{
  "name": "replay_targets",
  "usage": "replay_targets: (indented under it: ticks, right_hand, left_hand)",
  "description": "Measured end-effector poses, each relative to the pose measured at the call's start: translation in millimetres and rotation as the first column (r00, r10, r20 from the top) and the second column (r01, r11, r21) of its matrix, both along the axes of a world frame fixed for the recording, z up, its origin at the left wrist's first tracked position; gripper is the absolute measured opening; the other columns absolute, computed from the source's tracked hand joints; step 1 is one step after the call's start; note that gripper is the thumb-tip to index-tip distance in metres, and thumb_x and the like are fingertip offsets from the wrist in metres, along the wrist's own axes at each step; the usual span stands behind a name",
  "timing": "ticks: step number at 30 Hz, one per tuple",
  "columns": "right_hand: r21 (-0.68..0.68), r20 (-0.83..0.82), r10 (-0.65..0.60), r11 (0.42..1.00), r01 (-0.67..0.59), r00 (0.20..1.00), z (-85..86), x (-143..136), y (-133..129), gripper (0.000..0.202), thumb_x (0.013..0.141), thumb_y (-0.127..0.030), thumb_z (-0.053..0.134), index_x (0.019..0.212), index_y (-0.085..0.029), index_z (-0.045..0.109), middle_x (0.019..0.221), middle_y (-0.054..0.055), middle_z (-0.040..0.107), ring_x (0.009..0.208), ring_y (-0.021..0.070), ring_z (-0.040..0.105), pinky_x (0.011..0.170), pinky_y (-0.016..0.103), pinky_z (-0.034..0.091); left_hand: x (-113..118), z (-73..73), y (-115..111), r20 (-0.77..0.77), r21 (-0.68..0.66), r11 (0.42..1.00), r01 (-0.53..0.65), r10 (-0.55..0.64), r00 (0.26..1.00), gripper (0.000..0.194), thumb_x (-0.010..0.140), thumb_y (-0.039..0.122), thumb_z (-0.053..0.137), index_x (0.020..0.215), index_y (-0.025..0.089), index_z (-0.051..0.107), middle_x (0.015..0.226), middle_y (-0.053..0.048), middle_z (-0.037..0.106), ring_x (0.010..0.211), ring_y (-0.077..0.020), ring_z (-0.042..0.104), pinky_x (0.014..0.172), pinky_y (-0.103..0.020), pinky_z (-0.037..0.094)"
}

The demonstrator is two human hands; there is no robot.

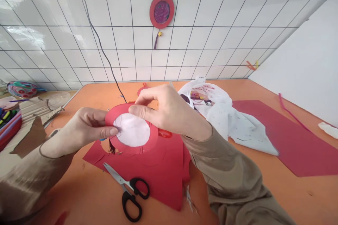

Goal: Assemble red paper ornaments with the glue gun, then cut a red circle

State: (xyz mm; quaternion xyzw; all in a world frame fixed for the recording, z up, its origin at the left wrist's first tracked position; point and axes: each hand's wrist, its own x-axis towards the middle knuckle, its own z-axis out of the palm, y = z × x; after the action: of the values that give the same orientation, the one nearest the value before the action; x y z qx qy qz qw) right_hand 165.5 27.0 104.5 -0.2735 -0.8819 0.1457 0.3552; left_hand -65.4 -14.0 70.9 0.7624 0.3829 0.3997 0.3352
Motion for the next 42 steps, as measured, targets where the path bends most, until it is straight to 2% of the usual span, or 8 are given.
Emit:
replay_targets:
  ticks: [4, 7, 11, 17, 20, 29, 37, 42]
  right_hand:
    - [-0.163, 0.045, -0.007, 0.987, 0.014, 0.999, 2.4, -3.5, -0.8, 0.033, 0.09, -0.022, 0.062, 0.059, -0.019, 0.051, 0.049, -0.007, 0.044, 0.046, 0.0058, 0.041, 0.049, 0.025, 0.035]
    - [-0.268, 0.075, 0.02, 0.963, 0.0, 0.997, 0.8, -6.2, -1.8, 0.032, 0.088, -0.021, 0.062, 0.058, -0.018, 0.05, 0.05, -0.008, 0.041, 0.045, 0.005, 0.036, 0.044, 0.023, 0.029]
    - [-0.333, 0.112, 0.073, 0.943, -0.031, 0.991, -5.9, -8.6, -1.6, 0.031, 0.088, -0.025, 0.063, 0.059, -0.017, 0.052, 0.053, -0.006, 0.04, 0.048, 0.0058, 0.035, 0.043, 0.022, 0.026]
    - [-0.26, 0.1, 0.09, 0.964, -0.062, 0.991, -12.1, -10.4, -3.6, 0.021, 0.086, -0.028, 0.068, 0.069, -0.017, 0.061, 0.057, -0.005, 0.05, 0.051, 0.0067, 0.041, 0.046, 0.022, 0.03]
    - [-0.176, 0.096, 0.042, 0.984, -0.025, 0.995, -11.2, -11.3, -7.1, 0.012, 0.084, -0.022, 0.07, 0.074, -0.018, 0.066, 0.063, -0.003, 0.061, 0.054, 0.0076, 0.049, 0.05, 0.023, 0.035]
    - [-0.053, 0.131, 0.033, 0.998, -0.026, 0.991, -11.4, -14.7, -14.3, 0.017, 0.085, -0.017, 0.068, 0.068, -0.017, 0.062, 0.06, -0.004, 0.061, 0.053, 0.0078, 0.048, 0.05, 0.023, 0.034]
    - [-0.022, 0.249, -0.002, 1.0, 0.008, 0.969, -14.5, -15.3, -12.2, 0.025, 0.085, -0.016, 0.062, 0.061, -0.017, 0.054, 0.053, -0.004, 0.045, 0.052, 0.0094, 0.042, 0.051, 0.026, 0.029]
    - [-0.028, 0.247, -0.012, 0.999, 0.02, 0.969, -15.0, -15.8, -11.6, 0.023, 0.087, -0.017, 0.061, 0.065, -0.017, 0.055, 0.056, -0.004, 0.05, 0.054, 0.0089, 0.042, 0.053, 0.026, 0.029]
  left_hand:
    - [-2.3, 3.5, 1.9, 0.117, -0.321, 0.926, 0.197, -0.168, 0.979, 0.018, 0.081, 0.034, 0.078, 0.073, 0.018, 0.076, 0.067, -0.006, 0.077, 0.058, -0.0205, 0.072, 0.052, -0.029, 0.06]
    - [-2.2, 6.0, 2.3, 0.083, -0.304, 0.924, 0.23, -0.215, 0.973, 0.031, 0.083, 0.043, 0.074, 0.067, 0.016, 0.073, 0.063, -0.006, 0.074, 0.053, -0.0181, 0.068, 0.045, -0.027, 0.054]
    - [2.7, -1.7, 2.7, 0.082, -0.226, 0.964, 0.139, -0.124, 0.989, 0.025, 0.082, 0.041, 0.074, 0.077, 0.016, 0.075, 0.069, -0.006, 0.074, 0.056, -0.0182, 0.067, 0.047, -0.028, 0.054]
    - [10.1, -13.6, 0.2, 0.042, -0.041, 0.998, -0.055, 0.057, 0.997, 0.025, 0.085, 0.03, 0.071, 0.064, 0.015, 0.072, 0.054, -0.002, 0.065, 0.046, -0.0131, 0.056, 0.039, -0.024, 0.046]
    - [12.4, -11.9, -1.7, 0.016, -0.001, 0.998, -0.062, 0.062, 0.998, 0.024, 0.086, 0.027, 0.067, 0.067, 0.014, 0.073, 0.052, -0.002, 0.065, 0.045, -0.0126, 0.056, 0.04, -0.024, 0.045]
    - [16.6, -10.0, -6.5, 0.074, 0.073, 0.993, -0.096, 0.091, 0.993, 0.012, 0.082, 0.018, 0.069, 0.074, 0.016, 0.078, 0.058, -0.002, 0.071, 0.05, -0.0124, 0.058, 0.043, -0.023, 0.045]
    - [16.5, -9.0, -6.4, 0.132, -0.083, 0.993, -0.083, 0.094, 0.987, 0.018, 0.083, 0.024, 0.068, 0.069, 0.015, 0.076, 0.06, -0.004, 0.069, 0.051, -0.0134, 0.057, 0.045, -0.025, 0.044]
    - [14.9, -11.6, -4.3, 0.163, -0.122, 0.992, -0.043, 0.063, 0.985, 0.016, 0.082, 0.023, 0.071, 0.069, 0.015, 0.076, 0.053, 0.0, 0.062, 0.048, -0.0099, 0.05, 0.044, -0.022, 0.04]
